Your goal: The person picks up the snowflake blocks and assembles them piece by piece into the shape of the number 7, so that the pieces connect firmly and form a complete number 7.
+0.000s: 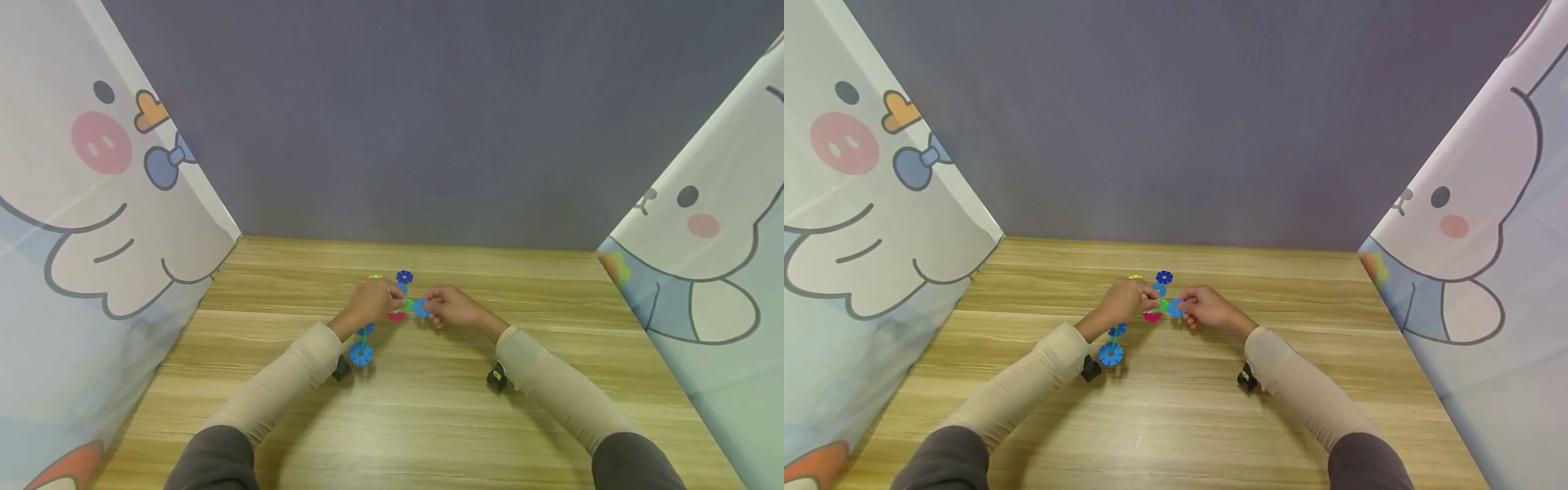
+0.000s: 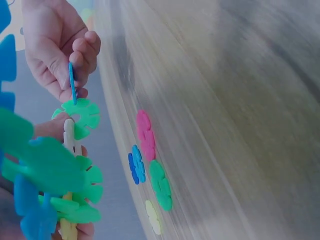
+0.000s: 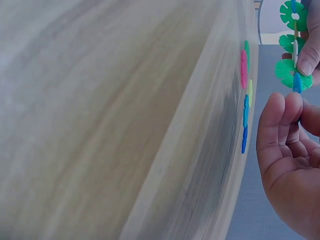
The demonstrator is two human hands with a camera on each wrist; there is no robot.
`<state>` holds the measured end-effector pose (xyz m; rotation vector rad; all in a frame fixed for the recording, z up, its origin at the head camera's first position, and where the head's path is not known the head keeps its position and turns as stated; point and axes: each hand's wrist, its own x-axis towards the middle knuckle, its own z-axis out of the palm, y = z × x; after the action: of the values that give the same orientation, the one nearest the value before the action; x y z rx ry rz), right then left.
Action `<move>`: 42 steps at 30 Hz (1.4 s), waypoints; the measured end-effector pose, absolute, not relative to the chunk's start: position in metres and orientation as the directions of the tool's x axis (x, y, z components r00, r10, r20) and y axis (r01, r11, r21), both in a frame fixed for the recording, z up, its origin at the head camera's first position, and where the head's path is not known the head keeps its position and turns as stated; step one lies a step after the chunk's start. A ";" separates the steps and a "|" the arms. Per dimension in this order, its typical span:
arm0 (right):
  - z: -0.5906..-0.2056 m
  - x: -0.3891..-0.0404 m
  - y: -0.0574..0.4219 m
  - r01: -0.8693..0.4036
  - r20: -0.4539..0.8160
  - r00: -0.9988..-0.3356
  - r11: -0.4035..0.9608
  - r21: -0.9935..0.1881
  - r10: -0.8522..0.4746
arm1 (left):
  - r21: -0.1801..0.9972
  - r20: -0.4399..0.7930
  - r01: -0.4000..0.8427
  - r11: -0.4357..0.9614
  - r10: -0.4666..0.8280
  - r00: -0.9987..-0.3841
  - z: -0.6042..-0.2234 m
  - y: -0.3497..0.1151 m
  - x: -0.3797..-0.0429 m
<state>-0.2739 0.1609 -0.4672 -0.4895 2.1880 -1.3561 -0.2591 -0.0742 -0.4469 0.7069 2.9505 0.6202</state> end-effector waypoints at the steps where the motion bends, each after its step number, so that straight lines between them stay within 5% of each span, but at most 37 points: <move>1: -0.467 -0.274 0.161 -0.043 -0.230 -0.801 0.436 -0.899 -0.554 | 0.394 0.048 0.425 0.815 0.444 -0.895 -0.447 -0.074 -0.259; 42: -0.473 -0.278 0.152 0.039 -0.289 -0.781 0.418 -0.908 -0.554 | 0.485 0.011 0.407 0.774 0.460 -0.888 -0.443 -0.075 -0.253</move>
<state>-0.2780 0.1515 -0.4730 -0.4342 2.1125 -1.3733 -0.2535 -0.0751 -0.4431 0.7002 2.8567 0.7431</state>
